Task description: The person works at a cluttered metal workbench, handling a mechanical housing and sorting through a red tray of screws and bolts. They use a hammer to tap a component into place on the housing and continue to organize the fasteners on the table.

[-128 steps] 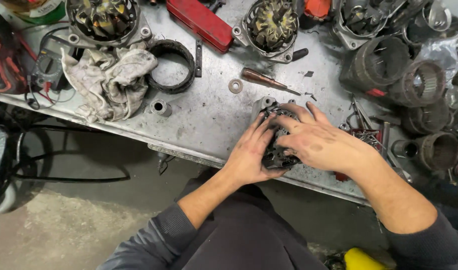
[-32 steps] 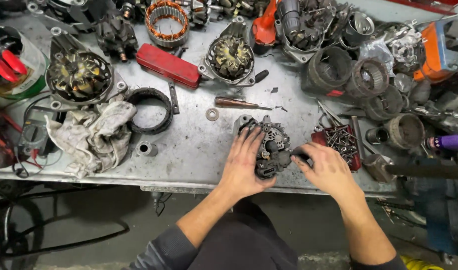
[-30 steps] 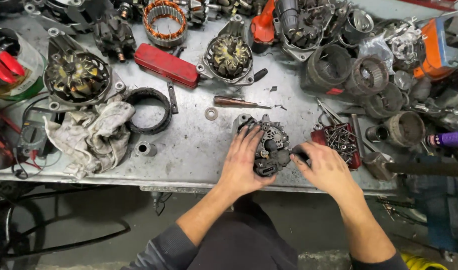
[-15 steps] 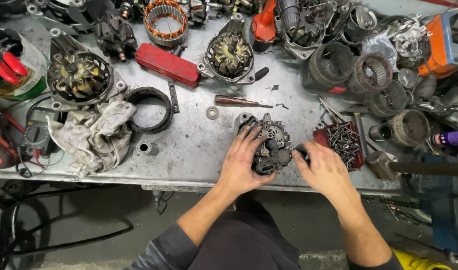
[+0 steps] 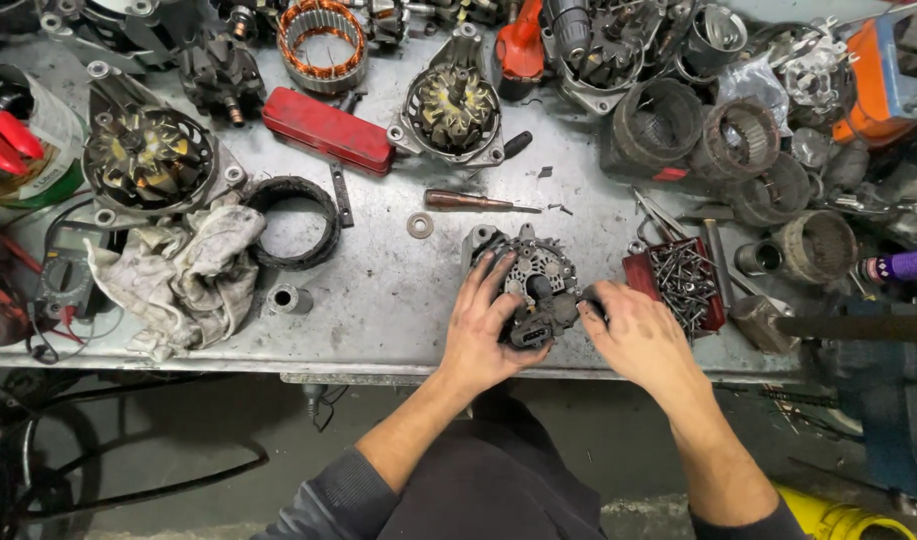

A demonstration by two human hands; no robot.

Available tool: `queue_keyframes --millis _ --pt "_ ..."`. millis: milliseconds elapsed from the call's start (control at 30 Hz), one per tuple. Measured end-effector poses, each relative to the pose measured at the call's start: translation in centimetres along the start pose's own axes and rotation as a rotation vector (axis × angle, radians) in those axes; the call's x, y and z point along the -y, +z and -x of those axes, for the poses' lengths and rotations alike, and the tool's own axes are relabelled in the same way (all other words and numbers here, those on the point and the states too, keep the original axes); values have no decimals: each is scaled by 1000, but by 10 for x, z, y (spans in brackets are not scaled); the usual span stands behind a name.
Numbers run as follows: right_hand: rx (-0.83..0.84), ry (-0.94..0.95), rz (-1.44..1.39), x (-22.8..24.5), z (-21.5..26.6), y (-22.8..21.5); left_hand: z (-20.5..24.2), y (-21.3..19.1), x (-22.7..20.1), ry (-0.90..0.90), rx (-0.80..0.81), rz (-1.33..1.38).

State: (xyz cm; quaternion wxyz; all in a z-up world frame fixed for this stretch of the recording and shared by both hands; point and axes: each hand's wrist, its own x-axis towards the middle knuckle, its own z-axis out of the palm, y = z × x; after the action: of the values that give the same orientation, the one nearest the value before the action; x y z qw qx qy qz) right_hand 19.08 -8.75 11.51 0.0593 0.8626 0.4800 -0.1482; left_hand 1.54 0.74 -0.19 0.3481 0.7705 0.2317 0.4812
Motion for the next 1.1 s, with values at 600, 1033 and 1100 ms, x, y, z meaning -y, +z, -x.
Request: queue_keyframes --millis 600,1033,1100 --pt "-7 29 33 2 0 -2 -1 -3 0 -58 37 58" --pt "-439 -70 139 23 32 -1 1 3 -2 -129 -26 67" --pt "-465 -179 -51 27 34 1 3 4 -4 -108 -42 51"
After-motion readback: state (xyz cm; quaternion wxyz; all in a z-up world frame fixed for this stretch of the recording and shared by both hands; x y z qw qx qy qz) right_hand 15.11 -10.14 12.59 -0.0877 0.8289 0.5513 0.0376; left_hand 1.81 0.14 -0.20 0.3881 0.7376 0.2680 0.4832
